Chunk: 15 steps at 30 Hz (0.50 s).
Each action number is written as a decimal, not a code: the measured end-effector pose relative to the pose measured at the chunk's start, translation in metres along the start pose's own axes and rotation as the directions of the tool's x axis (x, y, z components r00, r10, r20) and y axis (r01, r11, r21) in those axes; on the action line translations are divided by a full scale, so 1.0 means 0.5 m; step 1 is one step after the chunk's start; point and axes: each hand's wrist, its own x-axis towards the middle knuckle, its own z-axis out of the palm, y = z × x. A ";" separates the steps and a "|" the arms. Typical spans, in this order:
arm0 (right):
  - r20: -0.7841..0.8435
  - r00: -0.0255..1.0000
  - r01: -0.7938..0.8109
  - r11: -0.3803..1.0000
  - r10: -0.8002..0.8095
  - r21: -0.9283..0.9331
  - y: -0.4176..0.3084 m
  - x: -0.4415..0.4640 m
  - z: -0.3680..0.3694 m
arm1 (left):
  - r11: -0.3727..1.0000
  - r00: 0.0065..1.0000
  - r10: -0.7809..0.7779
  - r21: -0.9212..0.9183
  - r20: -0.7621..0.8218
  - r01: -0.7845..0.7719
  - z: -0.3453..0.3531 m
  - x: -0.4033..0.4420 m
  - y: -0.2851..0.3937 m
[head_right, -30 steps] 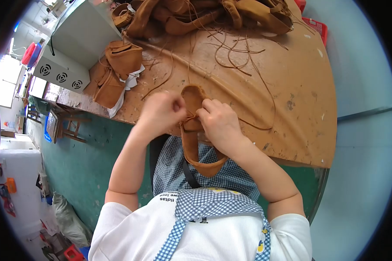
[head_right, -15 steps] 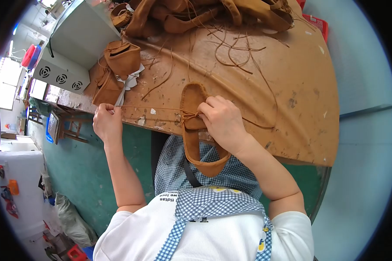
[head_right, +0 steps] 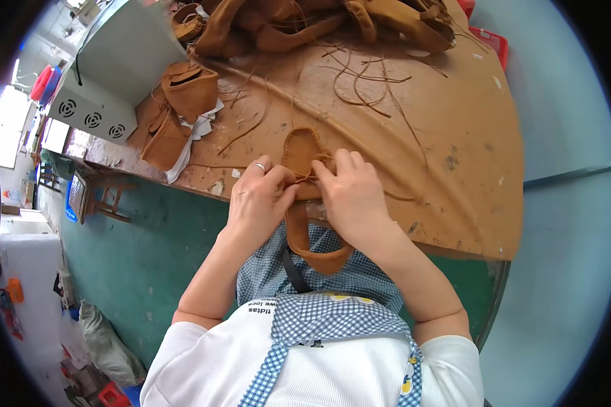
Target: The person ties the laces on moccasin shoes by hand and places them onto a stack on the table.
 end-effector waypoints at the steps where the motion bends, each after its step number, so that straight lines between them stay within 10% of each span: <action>1: -0.002 1.000 -0.002 1.000 0.002 -0.018 0.001 0.001 0.011 | 1.000 1.000 -0.014 0.006 0.010 0.014 0.010 0.003 0.000; 15: -0.030 0.993 -0.098 0.934 0.116 0.343 0.039 0.056 0.073 | 0.984 0.982 -0.178 -0.003 0.064 0.179 0.036 0.012 -0.017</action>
